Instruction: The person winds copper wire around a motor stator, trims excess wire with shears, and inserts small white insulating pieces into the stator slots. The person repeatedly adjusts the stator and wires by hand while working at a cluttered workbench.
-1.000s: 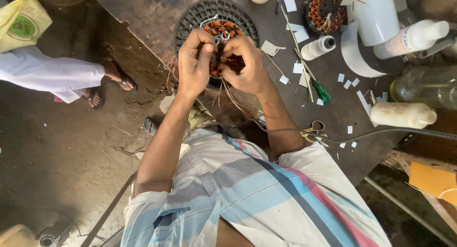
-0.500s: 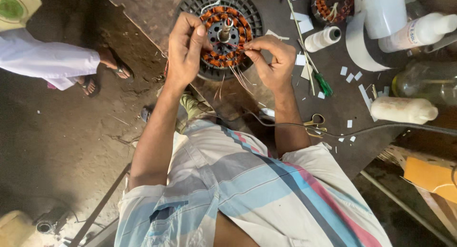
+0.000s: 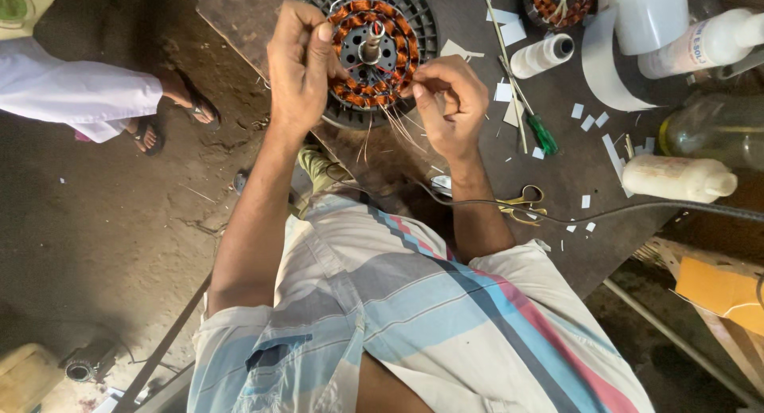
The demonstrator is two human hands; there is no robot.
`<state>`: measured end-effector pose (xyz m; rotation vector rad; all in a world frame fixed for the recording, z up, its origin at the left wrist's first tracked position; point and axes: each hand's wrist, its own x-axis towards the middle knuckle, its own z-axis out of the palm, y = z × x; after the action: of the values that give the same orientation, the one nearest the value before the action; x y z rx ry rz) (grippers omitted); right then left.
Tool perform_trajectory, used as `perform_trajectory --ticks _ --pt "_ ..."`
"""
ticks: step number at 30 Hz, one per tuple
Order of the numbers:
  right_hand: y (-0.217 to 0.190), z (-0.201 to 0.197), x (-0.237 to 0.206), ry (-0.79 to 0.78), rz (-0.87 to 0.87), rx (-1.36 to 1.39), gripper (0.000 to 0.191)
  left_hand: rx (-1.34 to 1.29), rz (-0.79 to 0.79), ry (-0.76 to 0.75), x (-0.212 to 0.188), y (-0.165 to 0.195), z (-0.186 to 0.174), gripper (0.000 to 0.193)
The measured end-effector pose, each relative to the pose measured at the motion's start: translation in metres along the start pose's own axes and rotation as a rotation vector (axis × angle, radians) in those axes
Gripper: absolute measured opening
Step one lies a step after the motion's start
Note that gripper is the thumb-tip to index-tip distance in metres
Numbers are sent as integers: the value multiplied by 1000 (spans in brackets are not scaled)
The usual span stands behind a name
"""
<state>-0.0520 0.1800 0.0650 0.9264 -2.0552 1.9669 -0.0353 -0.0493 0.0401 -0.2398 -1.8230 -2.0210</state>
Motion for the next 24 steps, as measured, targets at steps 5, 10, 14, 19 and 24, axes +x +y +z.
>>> perform_trajectory --ticks 5,10,14,19,24 --pt "-19 3 12 -173 -47 -364 22 -32 63 4 -16 -9 -17 11" --pt "-14 -5 2 2 -33 -274 6 -52 98 77 -44 -15 -32 5" --pt "0 -16 -20 184 15 -198 9 23 92 275 -62 -15 -43 2" --pt "33 -40 -41 514 268 78 13 147 -68 415 -114 -14 -67 13" --pt "51 -115 -60 256 560 -992 12 838 -509 -64 -178 -65 -81 21"
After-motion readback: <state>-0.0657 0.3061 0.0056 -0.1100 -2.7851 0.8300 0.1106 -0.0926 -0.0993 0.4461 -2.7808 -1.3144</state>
